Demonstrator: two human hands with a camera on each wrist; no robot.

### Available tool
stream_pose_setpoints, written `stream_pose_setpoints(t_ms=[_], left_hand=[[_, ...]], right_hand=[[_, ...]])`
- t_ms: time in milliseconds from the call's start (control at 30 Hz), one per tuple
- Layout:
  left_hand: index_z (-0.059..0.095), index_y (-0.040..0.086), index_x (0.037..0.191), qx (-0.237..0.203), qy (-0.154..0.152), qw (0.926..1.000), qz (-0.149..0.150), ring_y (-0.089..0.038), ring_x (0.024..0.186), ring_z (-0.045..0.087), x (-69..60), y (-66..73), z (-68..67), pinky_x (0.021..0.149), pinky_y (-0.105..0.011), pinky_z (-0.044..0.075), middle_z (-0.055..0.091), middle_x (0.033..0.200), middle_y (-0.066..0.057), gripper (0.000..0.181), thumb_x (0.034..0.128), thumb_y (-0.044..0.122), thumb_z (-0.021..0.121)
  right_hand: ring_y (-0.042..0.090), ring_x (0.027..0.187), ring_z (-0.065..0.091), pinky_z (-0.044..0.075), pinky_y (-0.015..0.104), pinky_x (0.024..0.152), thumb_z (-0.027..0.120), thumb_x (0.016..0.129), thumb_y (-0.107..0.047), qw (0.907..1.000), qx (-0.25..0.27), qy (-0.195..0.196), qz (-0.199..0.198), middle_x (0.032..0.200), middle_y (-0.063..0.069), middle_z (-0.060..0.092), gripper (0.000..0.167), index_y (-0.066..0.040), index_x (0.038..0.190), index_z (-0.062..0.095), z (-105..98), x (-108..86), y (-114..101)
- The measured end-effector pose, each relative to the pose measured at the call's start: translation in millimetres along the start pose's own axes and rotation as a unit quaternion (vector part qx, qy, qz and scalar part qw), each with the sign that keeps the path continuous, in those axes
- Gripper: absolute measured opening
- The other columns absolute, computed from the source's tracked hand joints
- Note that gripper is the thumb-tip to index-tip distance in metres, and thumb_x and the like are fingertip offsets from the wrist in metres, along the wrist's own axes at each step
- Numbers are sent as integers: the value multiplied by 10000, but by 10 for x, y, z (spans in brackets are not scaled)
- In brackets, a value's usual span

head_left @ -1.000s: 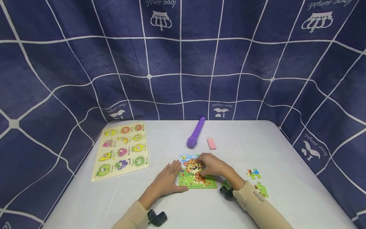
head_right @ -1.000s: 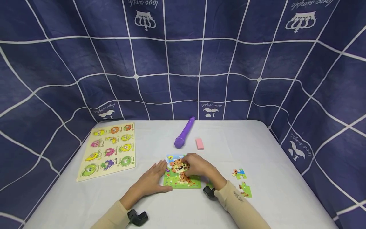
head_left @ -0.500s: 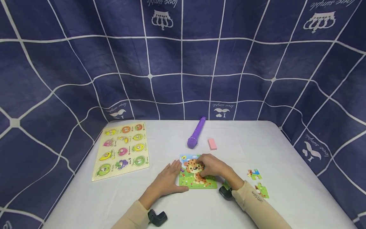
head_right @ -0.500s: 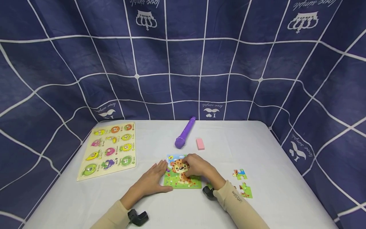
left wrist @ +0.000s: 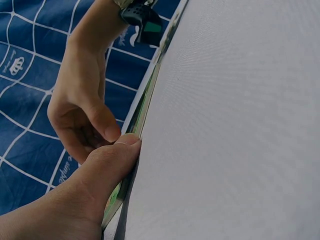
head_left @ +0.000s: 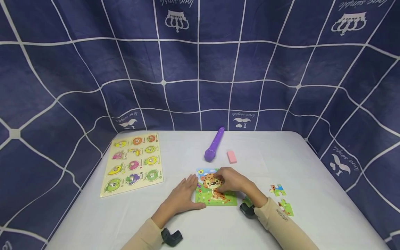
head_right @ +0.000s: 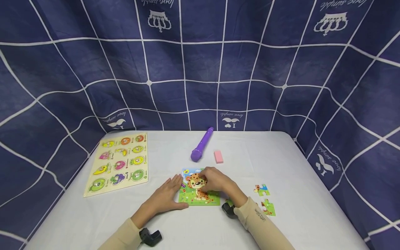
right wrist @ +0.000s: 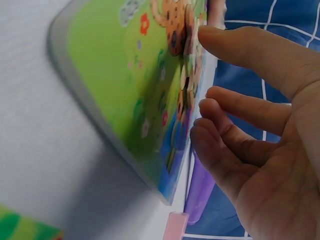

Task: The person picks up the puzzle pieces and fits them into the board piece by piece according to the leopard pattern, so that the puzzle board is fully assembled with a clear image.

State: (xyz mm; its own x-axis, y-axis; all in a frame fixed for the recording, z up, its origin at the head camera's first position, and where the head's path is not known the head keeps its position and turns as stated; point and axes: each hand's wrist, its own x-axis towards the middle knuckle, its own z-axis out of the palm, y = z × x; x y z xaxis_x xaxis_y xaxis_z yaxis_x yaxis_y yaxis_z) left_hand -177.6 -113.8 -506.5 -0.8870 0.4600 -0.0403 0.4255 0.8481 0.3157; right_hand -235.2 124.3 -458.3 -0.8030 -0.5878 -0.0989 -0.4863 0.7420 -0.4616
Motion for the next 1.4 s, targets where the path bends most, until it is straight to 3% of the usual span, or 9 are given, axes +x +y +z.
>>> stream_pose_setpoints(t_ms=[133, 400, 867, 1100, 1400], left_hand=[[273, 9, 1521, 32, 5, 10000, 4, -257, 1511, 212, 0, -4, 3, 1236, -424, 220, 213, 1619, -137, 1132, 763, 807, 537], [269, 5, 1521, -9, -21, 10000, 2, -257, 1511, 210, 5, -4, 2, 1235, -428, 223, 213, 1618, -145, 1143, 756, 809, 541], [271, 5, 1520, -38, 15, 10000, 14, -261, 1510, 215, 8, -8, 8, 1235, -430, 223, 220, 1615, -147, 1146, 753, 811, 543], [277, -1, 1516, -64, 36, 10000, 57, -272, 1508, 217, 9, -16, 0, 1235, -438, 221, 224, 1612, -158, 1133, 759, 792, 561], [274, -5, 1517, -133, 31, 9999, 69, -280, 1506, 221, -4, -10, -11, 1235, -447, 218, 225, 1612, -163, 1131, 760, 780, 575]], right_hand=[[100, 845, 566, 537, 295, 783, 844, 733, -262, 9999, -44, 98, -39, 964, 16, 663, 470, -29, 1118, 708, 3, 9, -15], [109, 761, 519, 485, 261, 685, 834, 751, -192, 9997, 156, -100, 175, 866, -8, 653, 395, -19, 1084, 711, 36, 45, -36], [124, 898, 604, 545, 322, 818, 871, 703, -283, 9993, 365, -29, -1, 994, 6, 682, 495, -62, 1111, 699, -51, -15, 18], [122, 858, 572, 516, 289, 778, 874, 698, -311, 9996, 281, -62, 35, 956, -13, 655, 527, -68, 1130, 696, -52, -25, 60], [117, 899, 610, 547, 292, 818, 874, 689, -248, 9993, 359, 8, 37, 1002, 5, 685, 520, -44, 1130, 690, -113, -133, 129]])
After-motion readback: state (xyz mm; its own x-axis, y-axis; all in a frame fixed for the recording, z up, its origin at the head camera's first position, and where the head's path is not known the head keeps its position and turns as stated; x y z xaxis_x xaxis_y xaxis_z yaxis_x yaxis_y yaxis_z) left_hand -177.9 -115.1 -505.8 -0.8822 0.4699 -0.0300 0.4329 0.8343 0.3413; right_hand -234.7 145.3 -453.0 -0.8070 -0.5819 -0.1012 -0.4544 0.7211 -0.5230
